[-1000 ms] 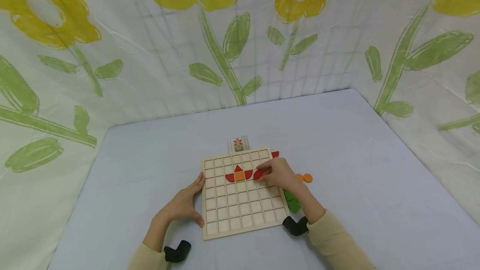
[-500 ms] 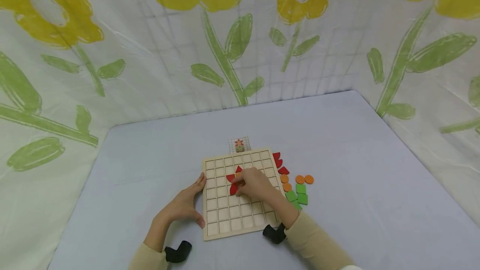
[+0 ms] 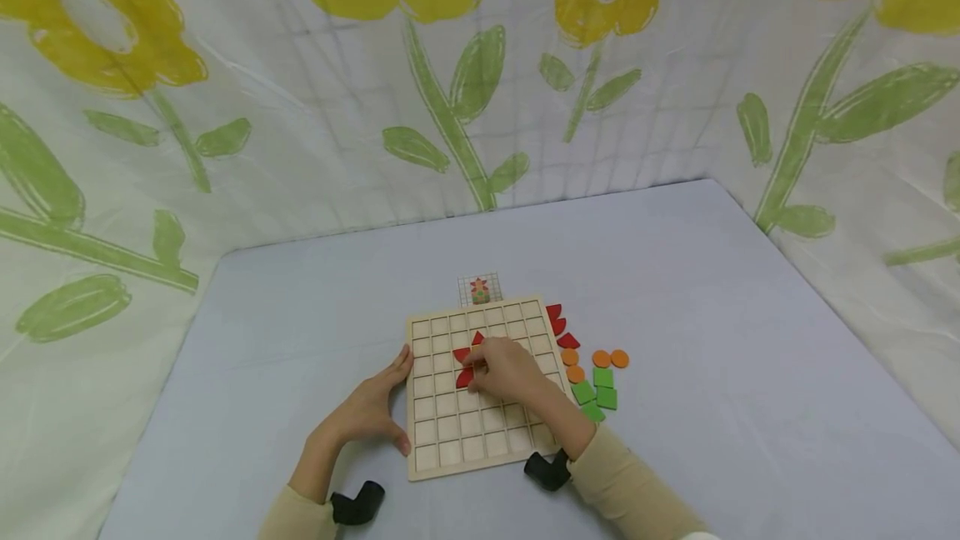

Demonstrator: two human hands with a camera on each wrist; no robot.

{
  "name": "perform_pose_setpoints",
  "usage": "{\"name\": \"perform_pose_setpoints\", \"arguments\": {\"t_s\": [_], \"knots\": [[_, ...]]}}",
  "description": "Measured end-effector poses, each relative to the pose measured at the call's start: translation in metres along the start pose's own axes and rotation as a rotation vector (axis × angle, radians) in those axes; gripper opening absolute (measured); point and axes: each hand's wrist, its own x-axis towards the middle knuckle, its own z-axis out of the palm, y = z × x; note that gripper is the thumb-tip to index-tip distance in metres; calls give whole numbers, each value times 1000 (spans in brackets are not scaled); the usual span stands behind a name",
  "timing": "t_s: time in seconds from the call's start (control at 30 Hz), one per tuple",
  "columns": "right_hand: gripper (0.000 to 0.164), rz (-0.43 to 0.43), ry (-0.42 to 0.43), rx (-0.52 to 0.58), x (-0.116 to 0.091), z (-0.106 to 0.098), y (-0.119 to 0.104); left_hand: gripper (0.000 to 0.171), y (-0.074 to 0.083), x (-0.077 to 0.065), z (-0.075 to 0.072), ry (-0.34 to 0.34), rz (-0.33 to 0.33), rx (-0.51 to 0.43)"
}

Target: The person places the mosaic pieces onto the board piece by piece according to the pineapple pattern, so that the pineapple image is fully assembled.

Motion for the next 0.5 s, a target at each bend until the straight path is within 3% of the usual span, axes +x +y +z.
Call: {"name": "perform_pose_setpoints", "arguments": {"t_s": [0.13, 0.5], "knots": [[15, -16, 11, -4, -1, 0, 0, 133, 0, 0, 0, 1, 5, 1], [15, -24, 33, 4, -3, 0, 2, 133, 1, -1, -1, -1, 9, -2]]}}
